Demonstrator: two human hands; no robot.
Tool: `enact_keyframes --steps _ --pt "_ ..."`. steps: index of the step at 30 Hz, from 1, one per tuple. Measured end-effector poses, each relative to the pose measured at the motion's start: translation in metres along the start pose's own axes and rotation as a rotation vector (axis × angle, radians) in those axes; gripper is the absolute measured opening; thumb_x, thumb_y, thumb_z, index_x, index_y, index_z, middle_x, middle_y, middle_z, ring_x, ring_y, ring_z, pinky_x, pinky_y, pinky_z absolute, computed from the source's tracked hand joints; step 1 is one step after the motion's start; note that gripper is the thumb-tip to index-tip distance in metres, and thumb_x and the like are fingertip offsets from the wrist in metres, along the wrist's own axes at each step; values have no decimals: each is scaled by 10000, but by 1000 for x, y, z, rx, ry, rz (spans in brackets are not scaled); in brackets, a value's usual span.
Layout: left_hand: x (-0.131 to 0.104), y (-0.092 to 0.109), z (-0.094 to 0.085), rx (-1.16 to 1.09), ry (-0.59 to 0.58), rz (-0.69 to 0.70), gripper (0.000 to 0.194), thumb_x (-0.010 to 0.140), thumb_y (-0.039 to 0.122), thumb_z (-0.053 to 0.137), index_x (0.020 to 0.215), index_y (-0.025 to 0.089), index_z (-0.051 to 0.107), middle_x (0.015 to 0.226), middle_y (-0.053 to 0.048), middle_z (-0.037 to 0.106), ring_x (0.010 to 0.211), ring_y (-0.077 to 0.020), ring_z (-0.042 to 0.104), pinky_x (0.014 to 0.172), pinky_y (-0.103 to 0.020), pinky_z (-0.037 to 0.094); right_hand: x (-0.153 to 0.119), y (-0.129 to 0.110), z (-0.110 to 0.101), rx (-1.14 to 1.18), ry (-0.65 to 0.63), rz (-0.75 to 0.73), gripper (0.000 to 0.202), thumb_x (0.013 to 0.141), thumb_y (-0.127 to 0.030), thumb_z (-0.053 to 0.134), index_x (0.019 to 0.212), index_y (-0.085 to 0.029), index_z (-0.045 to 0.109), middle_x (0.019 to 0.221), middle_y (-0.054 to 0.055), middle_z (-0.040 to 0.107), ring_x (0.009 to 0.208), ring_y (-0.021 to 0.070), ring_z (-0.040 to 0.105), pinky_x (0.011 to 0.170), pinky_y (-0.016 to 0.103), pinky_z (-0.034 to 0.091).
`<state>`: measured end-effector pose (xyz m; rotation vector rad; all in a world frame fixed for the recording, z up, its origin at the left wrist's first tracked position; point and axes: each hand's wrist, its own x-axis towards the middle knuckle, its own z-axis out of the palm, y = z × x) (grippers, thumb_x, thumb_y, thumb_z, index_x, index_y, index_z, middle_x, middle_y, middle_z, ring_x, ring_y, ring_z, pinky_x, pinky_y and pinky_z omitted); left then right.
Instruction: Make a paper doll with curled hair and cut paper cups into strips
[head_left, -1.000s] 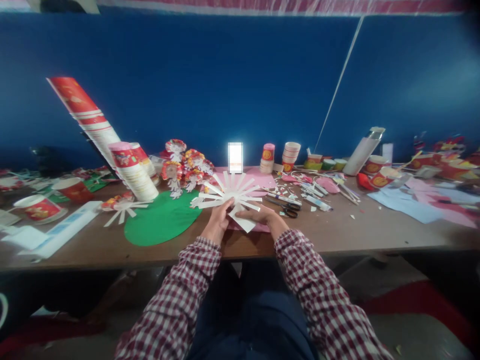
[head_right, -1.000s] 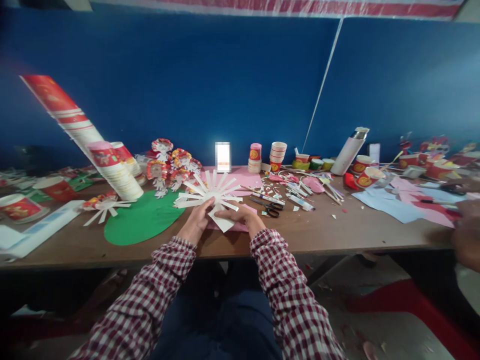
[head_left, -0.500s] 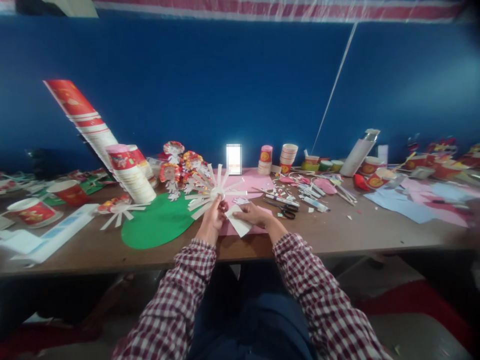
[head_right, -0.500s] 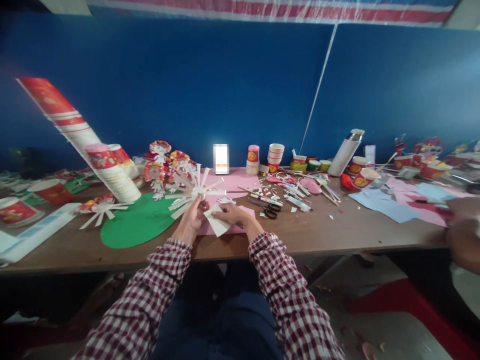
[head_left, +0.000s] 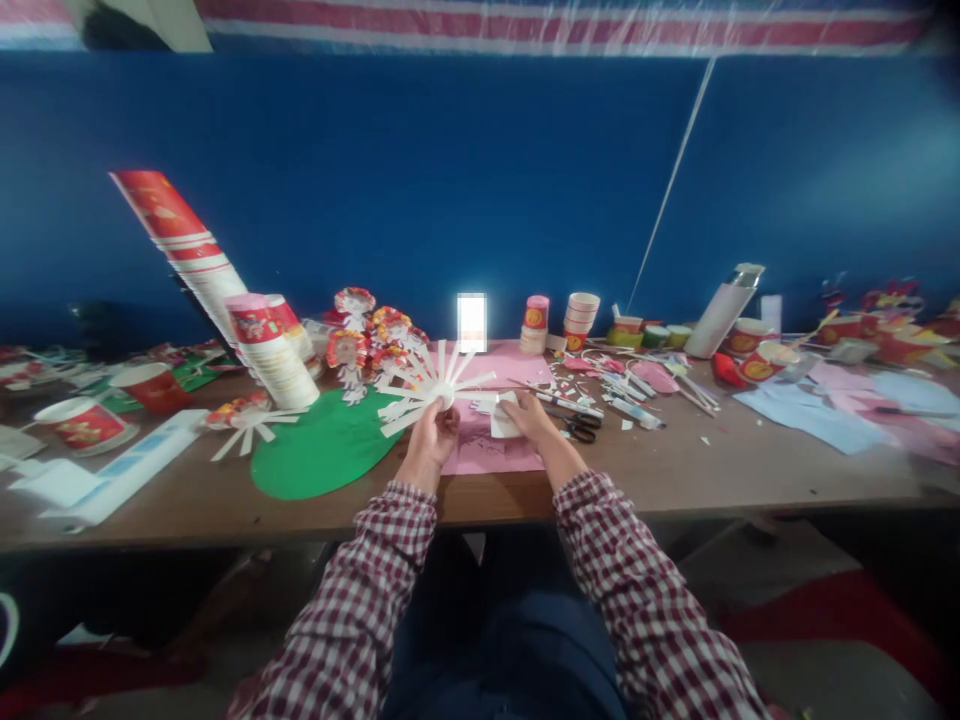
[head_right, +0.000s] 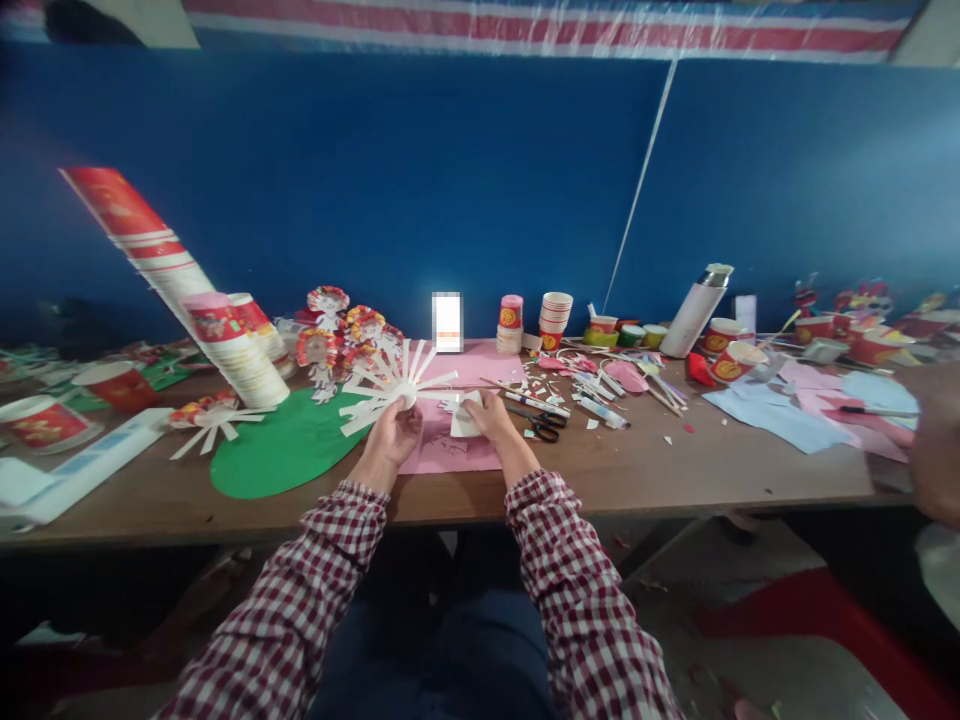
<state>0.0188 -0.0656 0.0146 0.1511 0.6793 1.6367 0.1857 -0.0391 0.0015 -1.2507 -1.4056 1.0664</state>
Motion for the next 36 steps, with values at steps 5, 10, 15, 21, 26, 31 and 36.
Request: enact_keyframes --steps 5,10,15,21,26,31,36 --pt "2 0 -2 7 -15 -16 82 831 68 536 767 98 578 574 7 589 482 -55 566 485 -136 495 11 13 -7 -133 312 -37 402 742 -299 410 1073 -164 592 882 49 650 707 169 596 662 283 488" --pt "5 1 -3 0 5 -2 60 796 106 623 854 104 606 602 8 621 466 -57 565 488 -151 511 11 8 -15 -242 383 -66 358 774 -310 413 1013 -168 639 982 93 667 929 237 600 874 358 442" --pt "5 0 -3 7 -9 48 157 770 65 641 920 108 624 663 -6 662 527 -72 608 486 -146 502 5 -2 -16 -312 418 -87 578 819 -457 433 1319 -167 449 1189 138 587 1047 264 560 934 409 409" --pt "5 2 -4 -43 36 51 158 781 60 625 921 132 639 698 -10 679 586 -76 629 566 -159 525 7 1 -14 -301 490 -175 566 805 -363 465 1338 -175 427 1428 153 303 1255 243 405 978 360 398" --pt "5 4 -4 -95 35 51 99 819 61 571 826 141 628 692 1 675 606 -73 634 599 -164 527 6 1 -16 -382 568 -147 482 818 -261 433 1288 -165 478 1461 166 190 1262 261 397 979 381 398" --pt "6 1 -3 -78 25 34 99 801 56 585 771 147 612 667 3 669 612 -84 641 625 -178 534 -3 -1 -8 -587 609 -312 427 804 -218 478 1228 -186 518 1392 144 332 1273 299 336 1030 476 312" --pt "9 -7 1 -88 -11 33 117 752 57 648 801 155 607 671 5 676 623 -90 648 626 -179 542 -12 -6 2 -752 411 -492 394 801 -241 556 1194 -214 542 1367 122 382 1277 296 304 1041 479 270"
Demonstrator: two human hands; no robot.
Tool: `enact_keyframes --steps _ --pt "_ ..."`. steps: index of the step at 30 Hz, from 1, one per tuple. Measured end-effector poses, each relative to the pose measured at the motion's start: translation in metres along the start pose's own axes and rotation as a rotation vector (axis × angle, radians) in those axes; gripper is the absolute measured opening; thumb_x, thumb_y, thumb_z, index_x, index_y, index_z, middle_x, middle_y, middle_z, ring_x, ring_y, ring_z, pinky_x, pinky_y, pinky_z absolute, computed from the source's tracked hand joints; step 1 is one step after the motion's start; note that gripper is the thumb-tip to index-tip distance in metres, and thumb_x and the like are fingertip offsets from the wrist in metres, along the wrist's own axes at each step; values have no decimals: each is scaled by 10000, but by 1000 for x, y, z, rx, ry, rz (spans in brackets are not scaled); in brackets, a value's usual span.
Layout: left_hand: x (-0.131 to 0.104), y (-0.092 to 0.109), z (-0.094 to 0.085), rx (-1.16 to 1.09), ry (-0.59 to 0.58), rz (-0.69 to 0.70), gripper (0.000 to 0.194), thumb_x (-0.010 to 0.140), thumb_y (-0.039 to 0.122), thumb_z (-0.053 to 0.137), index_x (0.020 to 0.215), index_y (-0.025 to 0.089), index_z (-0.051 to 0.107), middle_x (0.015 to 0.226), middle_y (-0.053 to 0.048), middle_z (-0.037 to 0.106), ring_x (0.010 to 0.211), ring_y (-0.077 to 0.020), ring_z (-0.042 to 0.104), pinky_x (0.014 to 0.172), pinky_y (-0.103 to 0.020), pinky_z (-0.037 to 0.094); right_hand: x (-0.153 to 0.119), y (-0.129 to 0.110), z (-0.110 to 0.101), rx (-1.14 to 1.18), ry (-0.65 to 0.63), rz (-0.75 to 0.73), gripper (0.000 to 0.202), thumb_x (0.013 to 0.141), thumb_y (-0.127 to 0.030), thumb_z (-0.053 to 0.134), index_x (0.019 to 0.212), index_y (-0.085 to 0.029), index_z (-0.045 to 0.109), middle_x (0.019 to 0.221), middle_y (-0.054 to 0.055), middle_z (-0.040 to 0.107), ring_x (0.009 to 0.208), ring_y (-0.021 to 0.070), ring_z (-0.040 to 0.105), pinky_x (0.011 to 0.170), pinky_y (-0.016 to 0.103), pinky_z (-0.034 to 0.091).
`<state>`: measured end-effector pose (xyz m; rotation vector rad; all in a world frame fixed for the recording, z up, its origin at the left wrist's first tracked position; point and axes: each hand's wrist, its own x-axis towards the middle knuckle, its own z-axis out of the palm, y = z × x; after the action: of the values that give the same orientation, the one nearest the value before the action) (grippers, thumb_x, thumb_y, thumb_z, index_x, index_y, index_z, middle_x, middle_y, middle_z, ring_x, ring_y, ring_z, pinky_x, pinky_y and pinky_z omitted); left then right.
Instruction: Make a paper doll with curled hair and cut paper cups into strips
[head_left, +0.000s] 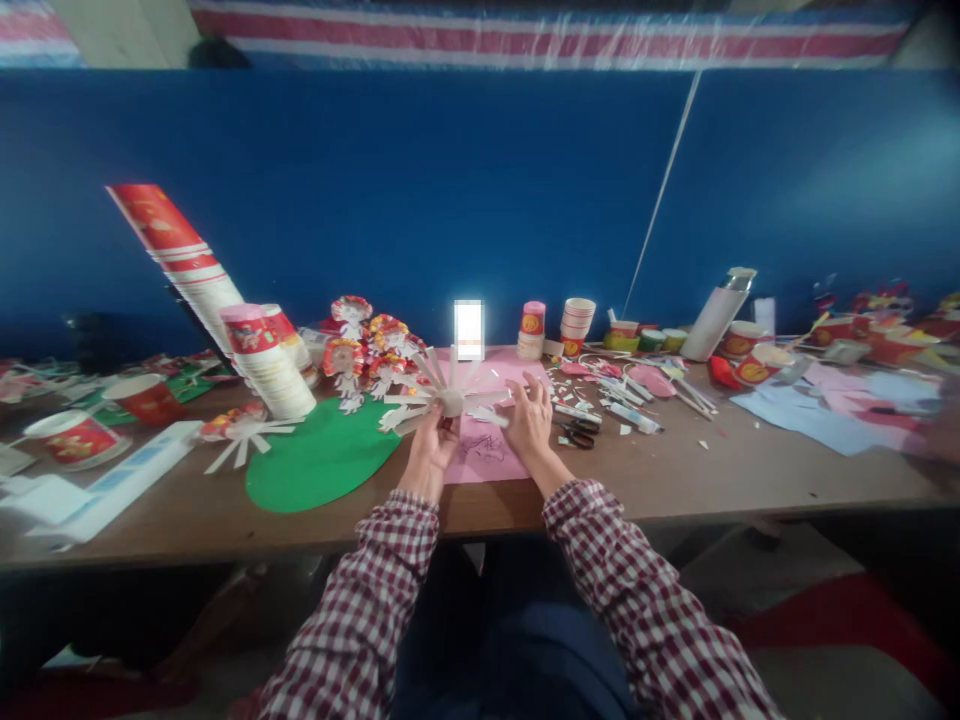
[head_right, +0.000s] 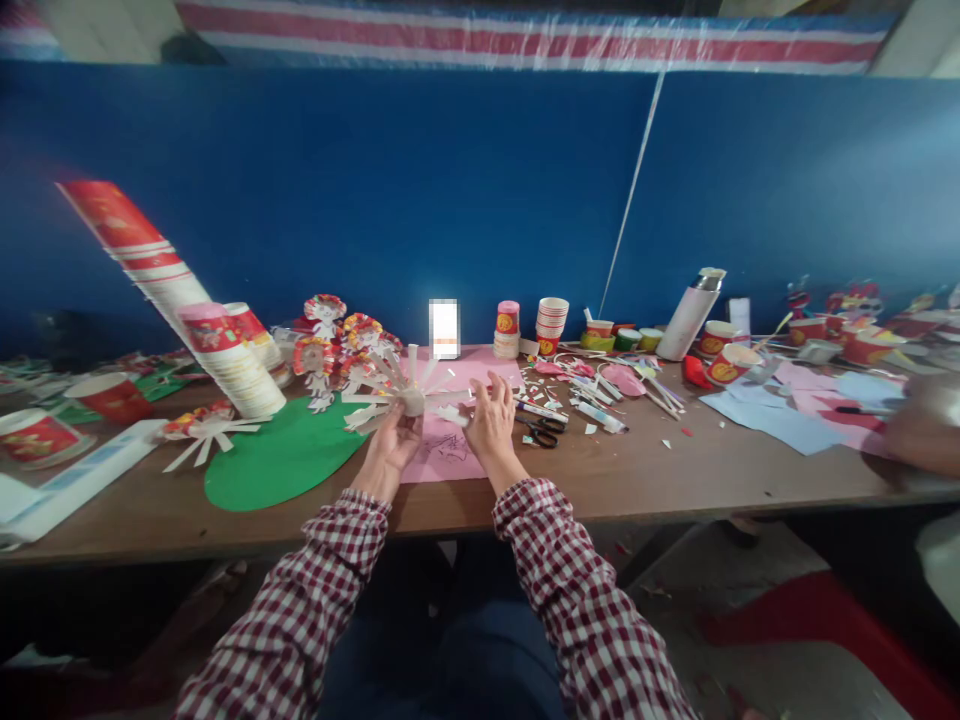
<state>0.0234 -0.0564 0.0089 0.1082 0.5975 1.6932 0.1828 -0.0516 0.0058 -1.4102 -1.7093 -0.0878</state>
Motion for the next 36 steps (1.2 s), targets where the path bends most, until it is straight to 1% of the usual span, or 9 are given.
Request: enact_keyframes --steps 4,8,10,12,15,17,21,26,36 --pt "0 -3 4 27 -14 -28 138 748 67 659 846 156 619 695 -7 684 633 -98 652 635 -189 547 1 2 -1 -7 29 23 364 799 -292 584 1155 -214 570 1374 120 378 1317 315 242 1045 492 259" --pt "-3 -3 10 -11 39 -1 130 779 57 618 866 154 612 664 7 666 612 -86 637 644 -187 541 3 3 6 175 -25 -22 414 746 -312 637 1131 -171 582 1300 138 444 1199 273 416 1016 405 351" --pt "-8 -6 14 -15 68 4 119 799 47 584 852 151 607 619 18 641 574 -76 614 620 -176 530 3 -1 10 303 -91 -28 426 719 -306 655 1113 -156 590 1225 136 504 1109 246 495 951 361 418" --pt "-14 -12 18 25 43 -8 101 796 66 597 851 149 614 636 10 644 571 -75 605 586 -165 512 3 -8 12 413 -171 -6 379 701 -331 673 1032 -153 621 1098 117 577 1017 234 545 896 350 453" --pt "-25 -24 22 118 -57 -5 81 781 122 636 860 140 631 732 -11 672 607 -77 608 564 -160 494 1 -18 6 626 -320 103 293 682 -408 688 849 -169 648 911 70 645 905 218 585 842 344 475" --pt "-31 -34 23 156 -111 -11 66 770 136 652 833 144 634 734 -8 671 624 -76 608 573 -151 488 0 -21 1 788 -377 246 283 690 -434 675 779 -167 642 835 63 667 826 206 606 776 326 495" --pt "-35 -48 22 144 -181 -58 68 752 170 679 784 140 628 693 2 656 592 -62 595 570 -133 483 -2 -21 -1 888 -285 410 376 755 -519 570 817 -149 604 857 96 679 815 205 624 708 315 504" --pt "-32 -51 19 140 -121 -120 72 744 166 679 750 136 615 555 37 586 456 -49 532 506 -142 474 0 -21 7 1291 -163 660 367 576 -463 741 693 -155 578 723 38 658 680 162 612 652 287 495" --pt "-22 -50 15 111 -98 -131 81 818 128 579 743 124 611 599 17 597 479 -39 542 540 -128 457 0 -21 7 1415 -171 795 256 599 -356 755 687 -162 612 673 -1 636 589 115 563 557 232 456"
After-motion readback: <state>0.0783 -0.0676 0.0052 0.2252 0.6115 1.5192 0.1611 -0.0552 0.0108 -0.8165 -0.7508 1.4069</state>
